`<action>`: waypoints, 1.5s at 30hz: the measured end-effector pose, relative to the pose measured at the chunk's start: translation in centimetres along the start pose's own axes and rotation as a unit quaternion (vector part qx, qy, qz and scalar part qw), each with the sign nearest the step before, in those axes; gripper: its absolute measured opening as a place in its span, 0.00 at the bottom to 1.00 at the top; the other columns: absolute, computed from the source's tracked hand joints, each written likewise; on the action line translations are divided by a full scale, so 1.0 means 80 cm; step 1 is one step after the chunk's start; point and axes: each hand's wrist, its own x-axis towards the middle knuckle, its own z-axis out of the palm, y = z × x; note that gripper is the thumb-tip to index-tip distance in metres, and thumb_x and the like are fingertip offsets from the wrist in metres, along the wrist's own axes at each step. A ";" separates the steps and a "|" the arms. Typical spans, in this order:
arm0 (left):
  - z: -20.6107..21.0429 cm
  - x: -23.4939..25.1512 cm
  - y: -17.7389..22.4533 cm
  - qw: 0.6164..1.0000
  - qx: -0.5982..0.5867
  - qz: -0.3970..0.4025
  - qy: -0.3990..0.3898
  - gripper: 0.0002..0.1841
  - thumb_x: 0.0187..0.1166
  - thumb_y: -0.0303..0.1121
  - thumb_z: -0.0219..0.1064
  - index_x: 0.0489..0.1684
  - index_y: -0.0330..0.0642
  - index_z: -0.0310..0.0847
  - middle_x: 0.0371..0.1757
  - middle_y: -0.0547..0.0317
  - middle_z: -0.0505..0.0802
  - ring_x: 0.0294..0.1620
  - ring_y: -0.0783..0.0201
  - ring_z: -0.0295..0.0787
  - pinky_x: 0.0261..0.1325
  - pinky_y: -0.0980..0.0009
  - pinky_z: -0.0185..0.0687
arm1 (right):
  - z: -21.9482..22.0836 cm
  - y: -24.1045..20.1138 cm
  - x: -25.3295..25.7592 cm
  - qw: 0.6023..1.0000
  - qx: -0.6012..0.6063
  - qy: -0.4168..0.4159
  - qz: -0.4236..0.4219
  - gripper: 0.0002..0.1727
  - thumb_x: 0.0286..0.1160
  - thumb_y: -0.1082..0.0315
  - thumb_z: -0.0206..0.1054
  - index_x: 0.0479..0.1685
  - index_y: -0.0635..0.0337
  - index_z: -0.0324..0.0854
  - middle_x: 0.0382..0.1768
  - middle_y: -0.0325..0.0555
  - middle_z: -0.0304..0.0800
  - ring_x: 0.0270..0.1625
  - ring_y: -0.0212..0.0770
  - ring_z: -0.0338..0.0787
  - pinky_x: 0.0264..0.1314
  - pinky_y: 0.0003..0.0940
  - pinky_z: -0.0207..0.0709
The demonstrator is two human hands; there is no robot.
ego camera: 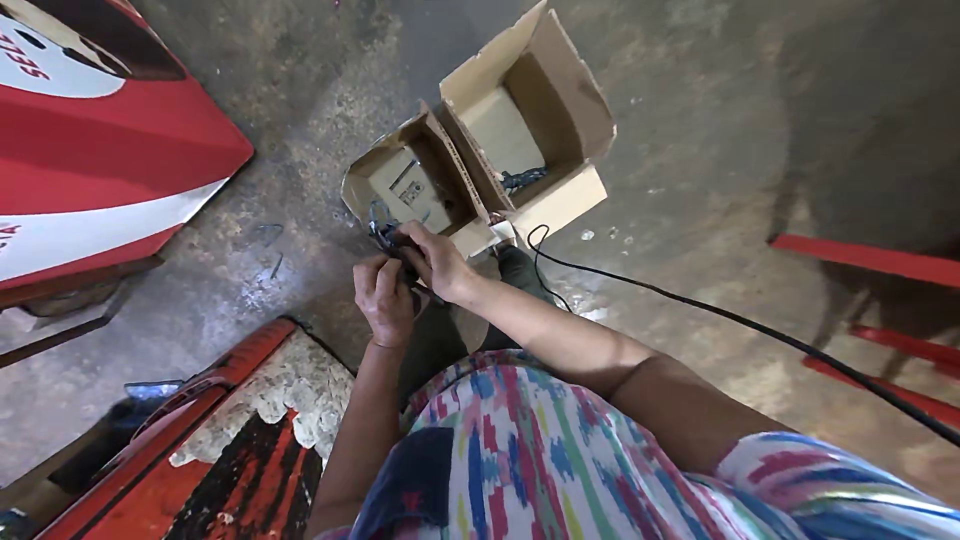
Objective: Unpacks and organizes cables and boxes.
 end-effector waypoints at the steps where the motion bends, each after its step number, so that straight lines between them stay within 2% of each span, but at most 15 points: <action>1: 0.000 0.000 0.000 1.000 -0.004 -0.007 -0.006 0.06 0.74 0.17 0.65 0.40 0.32 0.88 0.48 0.42 0.89 0.54 0.52 0.87 0.60 0.64 0.84 | 0.000 0.002 -0.001 1.000 -0.006 -0.003 -0.002 0.14 0.84 0.78 0.60 0.64 0.69 0.79 0.51 0.60 0.90 0.53 0.52 0.93 0.59 0.48 0.86; 5: -0.003 0.001 -0.002 0.998 -0.011 -0.053 -0.023 0.05 0.74 0.18 0.67 0.40 0.32 0.88 0.49 0.42 0.89 0.55 0.53 0.88 0.61 0.64 0.85 | -0.006 0.014 -0.003 0.997 -0.031 -0.063 -0.035 0.12 0.86 0.71 0.59 0.52 0.70 0.84 0.51 0.57 0.86 0.55 0.47 0.87 0.62 0.39 0.82; 8: -0.004 -0.001 -0.004 0.997 -0.025 -0.065 -0.030 0.05 0.72 0.19 0.70 0.41 0.31 0.87 0.49 0.43 0.89 0.54 0.54 0.88 0.60 0.64 0.84 | -0.009 0.020 -0.004 0.993 -0.043 -0.098 -0.040 0.16 0.80 0.64 0.70 0.52 0.71 0.83 0.51 0.59 0.84 0.53 0.49 0.87 0.59 0.40 0.84; 11: 0.002 -0.008 -0.002 0.995 -0.043 -0.084 -0.024 0.11 0.73 0.18 0.69 0.51 0.31 0.87 0.52 0.41 0.86 0.55 0.56 0.86 0.59 0.68 0.84 | -0.016 0.019 0.004 0.989 -0.051 -0.139 -0.008 0.17 0.81 0.63 0.68 0.52 0.71 0.83 0.52 0.59 0.84 0.56 0.50 0.87 0.63 0.42 0.81; 16: 0.010 -0.018 -0.005 0.992 -0.089 -0.080 -0.034 0.14 0.79 0.20 0.65 0.59 0.34 0.89 0.75 0.38 0.81 0.79 0.50 0.76 0.80 0.60 0.74 | -0.025 0.013 0.022 0.975 -0.095 -0.200 -0.001 0.15 0.85 0.64 0.65 0.51 0.70 0.87 0.50 0.57 0.83 0.54 0.50 0.86 0.61 0.42 0.81; 21: 0.020 -0.011 -0.006 0.991 -0.055 -0.096 -0.069 0.10 0.80 0.20 0.62 0.50 0.29 0.88 0.53 0.40 0.90 0.61 0.51 0.86 0.70 0.60 0.80 | -0.030 0.031 0.026 0.983 -0.065 -0.171 0.023 0.17 0.81 0.61 0.69 0.39 0.71 0.85 0.44 0.57 0.84 0.49 0.50 0.85 0.55 0.45 0.80; 25: 0.025 0.001 0.008 0.975 -0.041 -0.185 -0.119 0.10 0.79 0.18 0.59 0.52 0.28 0.83 0.59 0.36 0.87 0.63 0.45 0.85 0.68 0.52 0.80 | -0.025 0.029 0.013 0.988 -0.094 -0.095 0.070 0.20 0.78 0.59 0.71 0.49 0.72 0.86 0.53 0.62 0.86 0.56 0.54 0.88 0.61 0.50 0.82; 27: 0.027 0.007 0.011 0.963 -0.060 -0.235 -0.118 0.11 0.78 0.18 0.60 0.55 0.29 0.80 0.64 0.37 0.85 0.64 0.46 0.84 0.65 0.52 0.82 | -0.023 0.024 -0.001 0.987 -0.139 -0.056 0.060 0.26 0.78 0.56 0.71 0.67 0.67 0.81 0.66 0.63 0.81 0.68 0.59 0.83 0.71 0.53 0.79; 29: 0.033 0.013 0.013 0.949 -0.098 -0.280 -0.106 0.10 0.80 0.19 0.60 0.54 0.32 0.79 0.64 0.40 0.84 0.60 0.51 0.85 0.60 0.55 0.85 | -0.027 0.024 -0.006 0.985 -0.152 -0.042 0.074 0.38 0.79 0.53 0.71 0.86 0.61 0.66 0.81 0.63 0.70 0.82 0.62 0.72 0.81 0.57 0.70; 32: 0.044 0.023 0.025 0.846 -0.252 -0.460 -0.093 0.12 0.86 0.25 0.56 0.57 0.32 0.81 0.57 0.50 0.88 0.53 0.63 0.86 0.56 0.62 0.85 | -0.040 0.022 -0.005 0.986 -0.092 -0.079 0.113 0.52 0.74 0.62 0.76 0.96 0.57 0.45 0.92 0.60 0.53 0.87 0.57 0.68 0.84 0.54 0.70; 34: 0.038 0.030 0.032 0.741 -0.362 -0.553 -0.118 0.14 0.90 0.34 0.53 0.65 0.42 0.79 0.53 0.57 0.89 0.48 0.67 0.87 0.52 0.65 0.86 | -0.045 0.026 -0.005 0.983 -0.094 -0.109 0.111 0.59 0.60 0.76 0.81 0.96 0.54 0.46 0.94 0.58 0.45 0.84 0.61 0.72 0.77 0.55 0.77; 36: 0.033 0.033 0.033 0.678 -0.419 -0.585 -0.150 0.19 0.89 0.35 0.53 0.74 0.44 0.76 0.62 0.54 0.87 0.57 0.60 0.86 0.60 0.58 0.85 | -0.053 0.043 -0.001 0.980 -0.108 -0.137 0.091 0.61 0.53 0.85 0.79 0.96 0.55 0.48 0.95 0.58 0.43 0.88 0.61 0.66 0.83 0.54 0.71; 39: 0.039 0.033 0.034 0.622 -0.448 -0.611 -0.198 0.23 0.88 0.36 0.52 0.81 0.46 0.70 0.74 0.54 0.83 0.72 0.56 0.80 0.70 0.53 0.78 | -0.063 0.078 -0.004 0.989 -0.076 -0.123 0.011 0.55 0.55 0.89 0.73 0.92 0.65 0.52 0.93 0.62 0.49 0.91 0.58 0.60 0.90 0.50 0.62; 41: 0.043 0.030 0.034 0.596 -0.465 -0.621 -0.204 0.22 0.86 0.35 0.50 0.78 0.46 0.70 0.70 0.55 0.84 0.69 0.57 0.80 0.69 0.54 0.78 | -0.065 0.090 -0.006 0.991 -0.069 -0.115 -0.023 0.53 0.54 0.88 0.75 0.90 0.67 0.57 0.92 0.63 0.52 0.90 0.59 0.62 0.89 0.50 0.64; 45: 0.074 0.029 0.027 0.578 -0.443 -0.671 -0.139 0.17 0.87 0.35 0.51 0.68 0.42 0.74 0.63 0.51 0.85 0.63 0.55 0.83 0.65 0.53 0.81 | -0.116 0.088 0.010 0.963 -0.083 -0.245 0.075 0.53 0.67 0.70 0.78 0.95 0.54 0.51 0.94 0.53 0.50 0.92 0.55 0.60 0.89 0.58 0.60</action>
